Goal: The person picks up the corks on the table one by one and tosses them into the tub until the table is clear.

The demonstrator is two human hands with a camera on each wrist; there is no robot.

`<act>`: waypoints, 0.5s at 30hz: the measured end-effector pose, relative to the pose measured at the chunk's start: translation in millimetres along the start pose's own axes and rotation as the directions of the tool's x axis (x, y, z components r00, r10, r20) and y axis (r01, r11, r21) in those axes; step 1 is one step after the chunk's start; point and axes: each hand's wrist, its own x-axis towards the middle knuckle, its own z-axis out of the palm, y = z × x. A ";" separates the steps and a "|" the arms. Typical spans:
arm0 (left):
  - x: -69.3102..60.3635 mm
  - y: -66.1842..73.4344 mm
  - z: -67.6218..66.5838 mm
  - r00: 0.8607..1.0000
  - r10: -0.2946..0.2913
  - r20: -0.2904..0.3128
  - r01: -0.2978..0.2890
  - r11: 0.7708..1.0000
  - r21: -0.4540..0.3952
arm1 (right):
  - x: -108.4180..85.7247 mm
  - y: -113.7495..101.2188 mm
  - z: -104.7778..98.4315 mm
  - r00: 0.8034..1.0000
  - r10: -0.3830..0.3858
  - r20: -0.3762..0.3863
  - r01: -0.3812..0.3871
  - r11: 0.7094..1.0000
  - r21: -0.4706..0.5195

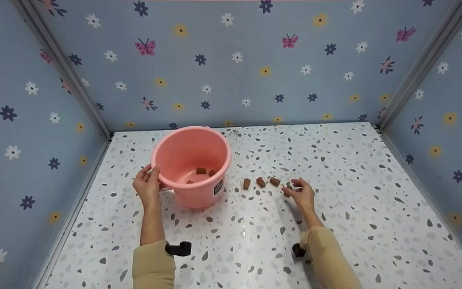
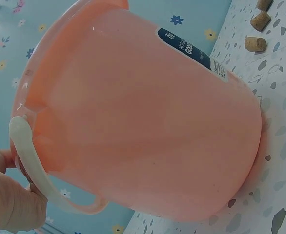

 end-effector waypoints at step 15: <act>0.7 -0.8 -0.7 1.000 0.002 -0.006 -0.002 1.000 0.007 | 2.3 6.3 -1.3 0.992 0.101 0.080 -0.094 0.992 -0.083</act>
